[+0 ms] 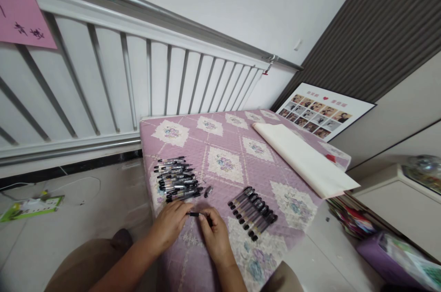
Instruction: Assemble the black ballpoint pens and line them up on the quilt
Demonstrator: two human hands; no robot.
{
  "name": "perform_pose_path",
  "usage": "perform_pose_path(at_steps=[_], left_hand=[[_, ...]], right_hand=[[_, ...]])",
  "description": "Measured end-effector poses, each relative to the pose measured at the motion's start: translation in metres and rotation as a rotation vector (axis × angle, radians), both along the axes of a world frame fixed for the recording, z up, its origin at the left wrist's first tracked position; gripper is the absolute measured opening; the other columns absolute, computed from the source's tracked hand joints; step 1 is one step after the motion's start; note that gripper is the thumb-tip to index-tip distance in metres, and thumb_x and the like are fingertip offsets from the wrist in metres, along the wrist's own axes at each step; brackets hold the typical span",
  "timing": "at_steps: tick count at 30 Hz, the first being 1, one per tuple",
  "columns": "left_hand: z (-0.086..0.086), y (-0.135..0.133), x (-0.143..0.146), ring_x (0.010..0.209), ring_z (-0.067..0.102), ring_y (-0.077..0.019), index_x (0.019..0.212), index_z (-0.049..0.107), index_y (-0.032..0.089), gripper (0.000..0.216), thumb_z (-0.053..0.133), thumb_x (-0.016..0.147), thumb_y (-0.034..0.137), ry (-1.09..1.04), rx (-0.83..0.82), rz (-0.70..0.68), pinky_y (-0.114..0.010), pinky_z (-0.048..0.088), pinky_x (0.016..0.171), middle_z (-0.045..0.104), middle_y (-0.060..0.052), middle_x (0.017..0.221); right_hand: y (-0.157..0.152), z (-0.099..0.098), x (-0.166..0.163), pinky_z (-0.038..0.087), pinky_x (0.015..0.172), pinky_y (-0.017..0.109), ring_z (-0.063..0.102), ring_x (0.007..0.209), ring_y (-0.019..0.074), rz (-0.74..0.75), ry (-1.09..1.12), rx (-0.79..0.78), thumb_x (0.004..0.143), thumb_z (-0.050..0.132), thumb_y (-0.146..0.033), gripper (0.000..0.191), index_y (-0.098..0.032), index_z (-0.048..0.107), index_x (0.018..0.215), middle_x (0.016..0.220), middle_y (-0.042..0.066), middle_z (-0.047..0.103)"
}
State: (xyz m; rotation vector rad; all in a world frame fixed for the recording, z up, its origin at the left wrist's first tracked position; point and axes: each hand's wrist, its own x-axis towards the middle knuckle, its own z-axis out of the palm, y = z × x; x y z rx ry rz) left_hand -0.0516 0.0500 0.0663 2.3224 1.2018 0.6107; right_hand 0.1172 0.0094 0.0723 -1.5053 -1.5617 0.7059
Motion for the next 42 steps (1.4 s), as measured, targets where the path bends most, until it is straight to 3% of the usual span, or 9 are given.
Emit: perform_pose_path(at_steps=[3,7,13,18,22,32,42], left_hand=[[0.0,0.0,0.0,0.102,0.054,-0.0192,0.118,0.052,0.025,0.034,0.04,0.089,0.013,-0.015,0.006,-0.003,-0.034,0.042,0.09,0.062,-0.003,0.108],[0.0,0.0,0.0,0.103,0.054,-0.0195,0.119,0.051,0.025,0.035,0.04,0.088,0.014,-0.016,0.008,0.0,-0.035,0.042,0.091,0.061,-0.004,0.11],[-0.001,0.001,0.0,0.103,0.054,-0.0192,0.12,0.051,0.025,0.037,0.039,0.088,0.012,-0.027,0.007,0.0,-0.036,0.042,0.091,0.061,-0.004,0.111],[-0.002,0.0,0.0,0.103,0.054,-0.0196,0.12,0.051,0.024,0.036,0.04,0.087,0.013,-0.034,-0.005,0.008,-0.035,0.042,0.09,0.062,-0.004,0.11],[0.001,0.0,0.0,0.102,0.054,-0.0197,0.12,0.051,0.025,0.034,0.042,0.088,0.016,-0.011,-0.01,0.006,-0.034,0.042,0.089,0.062,-0.004,0.108],[0.012,0.007,-0.009,0.095,0.056,-0.0209,0.096,0.064,0.023,0.018,0.048,0.089,0.025,0.13,-0.043,-0.021,-0.033,0.041,0.083,0.063,-0.004,0.094],[0.012,0.003,-0.007,0.094,0.054,-0.0187,0.09,0.06,0.021,0.008,0.053,0.086,0.023,0.079,-0.073,0.048,-0.03,0.041,0.081,0.058,-0.003,0.095]], right_hand=[[0.0,0.0,0.0,0.046,0.069,0.027,0.056,0.072,0.0173,-0.013,-0.017,0.002,0.086,0.05,-0.039,0.024,-0.02,0.06,0.075,0.073,0.002,0.06],[0.0,0.0,0.0,0.047,0.078,0.029,0.06,0.085,0.0196,-0.019,0.084,0.014,0.084,0.054,-0.039,0.023,-0.02,0.06,0.095,0.09,0.005,0.065],[0.0,0.001,-0.002,0.047,0.063,0.025,0.055,0.066,0.0162,-0.033,-0.005,0.011,0.085,0.052,-0.041,0.027,-0.019,0.059,0.07,0.067,0.001,0.059],[0.0,0.003,-0.002,0.048,0.077,0.029,0.06,0.082,0.0195,-0.003,0.057,0.019,0.083,0.055,-0.037,0.021,-0.02,0.062,0.094,0.087,0.005,0.066],[0.0,0.003,0.0,0.048,0.072,0.028,0.059,0.075,0.0187,0.016,0.037,-0.014,0.085,0.052,-0.039,0.022,-0.02,0.063,0.082,0.077,0.003,0.064],[0.0,-0.002,0.006,0.045,0.065,0.025,0.054,0.069,0.0166,-0.101,0.086,-0.036,0.086,0.05,-0.042,0.026,-0.019,0.059,0.078,0.071,0.0,0.058],[0.002,-0.001,0.007,0.049,0.071,0.029,0.06,0.075,0.0191,-0.117,0.07,-0.002,0.085,0.051,-0.043,0.027,-0.02,0.064,0.084,0.077,0.004,0.066]])
